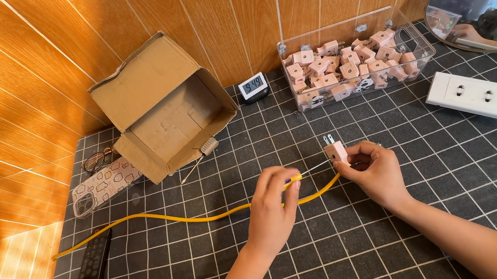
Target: The person assembles a pink electrical plug by opening the casing, inserting wires into the terminals, and tightening them with a screwdriver. They then reassemble the plug, test it on a power strip, and disassemble it again.
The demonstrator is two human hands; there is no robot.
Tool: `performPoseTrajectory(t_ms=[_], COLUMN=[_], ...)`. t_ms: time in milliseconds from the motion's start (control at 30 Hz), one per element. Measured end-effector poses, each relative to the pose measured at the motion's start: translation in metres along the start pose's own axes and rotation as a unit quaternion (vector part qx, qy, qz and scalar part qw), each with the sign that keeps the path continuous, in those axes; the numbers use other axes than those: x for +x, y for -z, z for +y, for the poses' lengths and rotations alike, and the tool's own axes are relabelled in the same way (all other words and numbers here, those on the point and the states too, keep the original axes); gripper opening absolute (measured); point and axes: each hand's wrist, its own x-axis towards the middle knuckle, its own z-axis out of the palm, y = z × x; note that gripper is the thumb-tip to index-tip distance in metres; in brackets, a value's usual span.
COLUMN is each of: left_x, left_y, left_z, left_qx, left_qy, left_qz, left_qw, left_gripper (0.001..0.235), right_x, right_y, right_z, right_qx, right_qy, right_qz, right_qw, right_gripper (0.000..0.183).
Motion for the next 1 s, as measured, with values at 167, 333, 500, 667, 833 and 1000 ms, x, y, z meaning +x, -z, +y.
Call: performPoseTrajectory(t_ms=[167,333,500,667,833,1000], left_x=[-0.006,0.001,-0.001,-0.007,-0.003,-0.001], left_y=[-0.007,0.001,-0.002,-0.013,-0.002,-0.005], left_z=[-0.017,0.002,-0.002,-0.023,-0.005,0.000], left_qx=[0.018,0.036,-0.006,0.020,0.033,0.038], left_qy=[0.082,-0.031,0.002,0.055,-0.076,-0.099], left_qz=[-0.013,-0.026,0.001,0.019,0.007,0.030], left_qw=[0.996,0.999,1.000,0.998,0.997,0.994], left_gripper=[0.032,0.015,0.014,0.023,0.015,0.022], right_x=[-0.001,0.000,-0.001,-0.004,-0.004,-0.002], right_y=[0.000,-0.001,-0.001,-0.003,0.001,0.001], right_z=[0.001,0.003,-0.001,-0.006,-0.005,0.000], right_qx=[-0.002,-0.014,-0.004,-0.003,-0.015,-0.009], right_qy=[0.001,0.003,0.009,0.012,0.018,0.023], right_qz=[0.005,0.004,0.009,0.011,0.004,0.010], right_qw=[1.000,1.000,1.000,1.000,1.000,1.000], right_gripper=[0.035,0.036,0.036,0.034,0.035,0.034])
